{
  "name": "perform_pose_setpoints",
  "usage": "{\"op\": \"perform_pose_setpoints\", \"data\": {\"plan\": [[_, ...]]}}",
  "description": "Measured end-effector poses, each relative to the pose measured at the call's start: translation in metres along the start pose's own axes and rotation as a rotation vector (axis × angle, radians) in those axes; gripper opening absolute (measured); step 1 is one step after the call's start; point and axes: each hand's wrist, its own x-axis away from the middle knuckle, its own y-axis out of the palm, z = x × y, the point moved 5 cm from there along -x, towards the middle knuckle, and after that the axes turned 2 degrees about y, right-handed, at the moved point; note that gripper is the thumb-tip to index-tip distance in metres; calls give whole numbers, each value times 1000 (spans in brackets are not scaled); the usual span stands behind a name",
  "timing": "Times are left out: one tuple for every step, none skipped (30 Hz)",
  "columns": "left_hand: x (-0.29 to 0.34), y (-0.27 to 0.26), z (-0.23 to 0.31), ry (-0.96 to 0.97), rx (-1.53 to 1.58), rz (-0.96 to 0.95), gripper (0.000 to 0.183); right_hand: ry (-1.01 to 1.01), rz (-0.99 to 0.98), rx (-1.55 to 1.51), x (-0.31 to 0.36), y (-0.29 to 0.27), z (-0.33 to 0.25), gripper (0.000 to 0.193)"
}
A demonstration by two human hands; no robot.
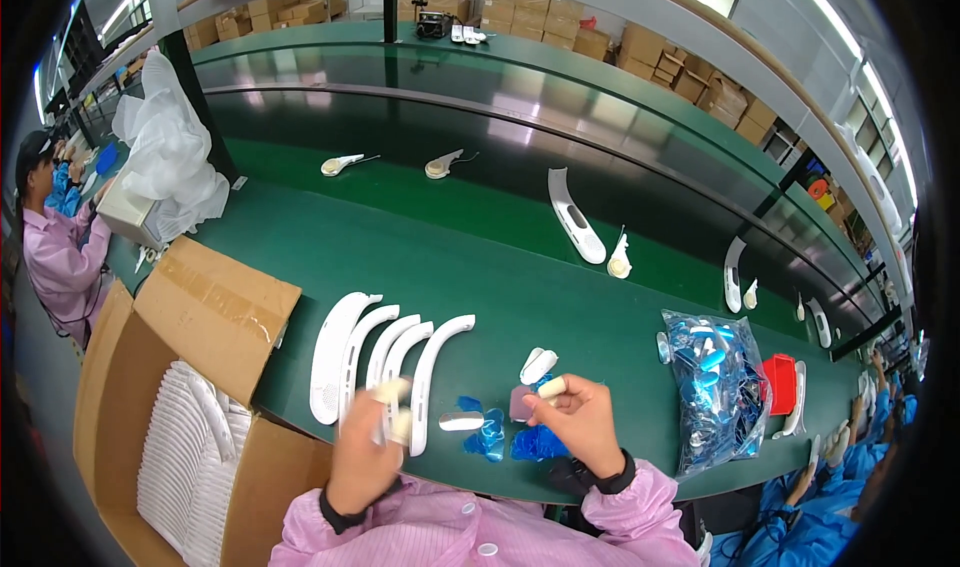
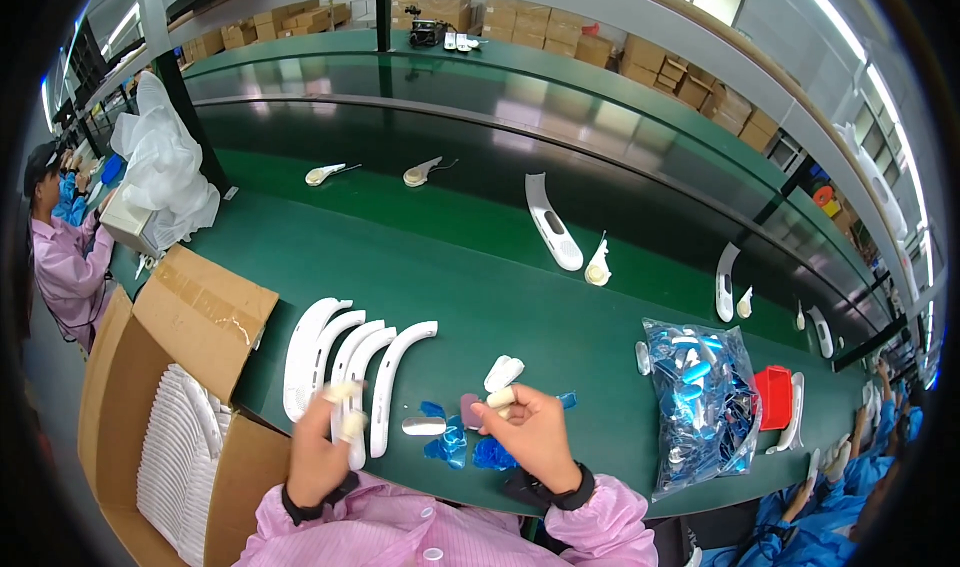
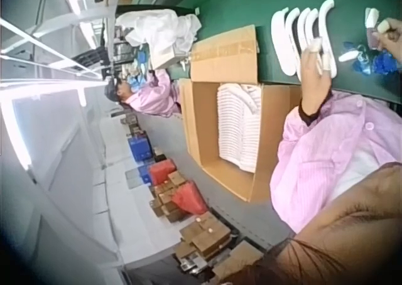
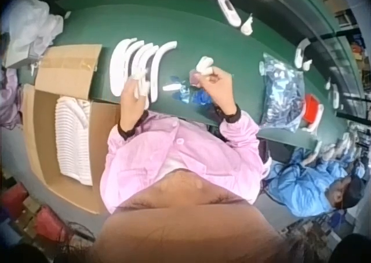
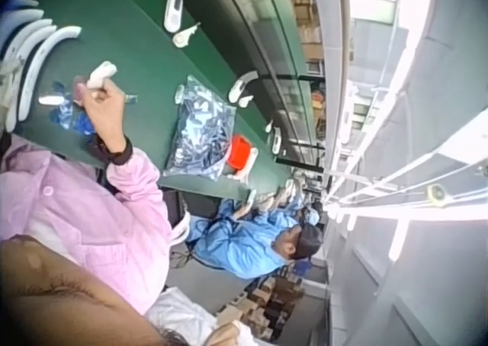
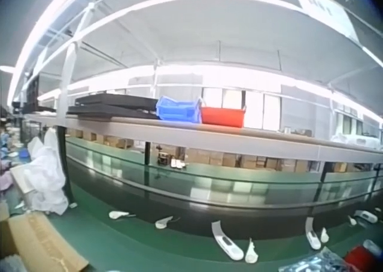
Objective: Applying protective film to plastic handles and organizing them on an assembly line.
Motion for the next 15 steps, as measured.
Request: {"op": "perform_pose_setpoints", "data": {"plan": [[0,15,14,67,27,-148,33,-18,3,-51,3,6,0,15],[3,31,21,110,113,-258,36,-26,14,-70,7,11,0,13],[6,46,25,171,142,-326,42,-25,15,-69,10,15,0,13],[8,57,28,195,130,-348,44,-54,0,-101,12,21,0,13],[10,65,30,219,118,-370,47,-84,-15,-132,13,23,-1,12],[9,69,29,220,120,-372,47,-92,-21,-101,13,22,2,11],[8,72,24,156,216,-366,47,-92,-18,-100,13,22,2,11],[7,73,21,90,311,-358,48,-81,-30,-127,13,22,3,11],[7,74,20,90,312,-360,48,-69,-41,-154,13,23,4,11],[8,74,16,49,325,-375,47,-68,-40,-154,13,21,4,11],[9,74,13,7,338,-388,45,-57,-83,-140,12,21,5,11],[9,73,11,7,337,-389,45,-47,-126,-125,12,21,6,10],[11,73,7,-24,311,-403,45,-47,-126,-125,12,20,5,10],[11,73,4,-56,283,-417,44,-45,-158,-98,13,22,3,9],[10,72,5,-57,285,-419,44,-40,-186,-70,13,23,3,8]]}}
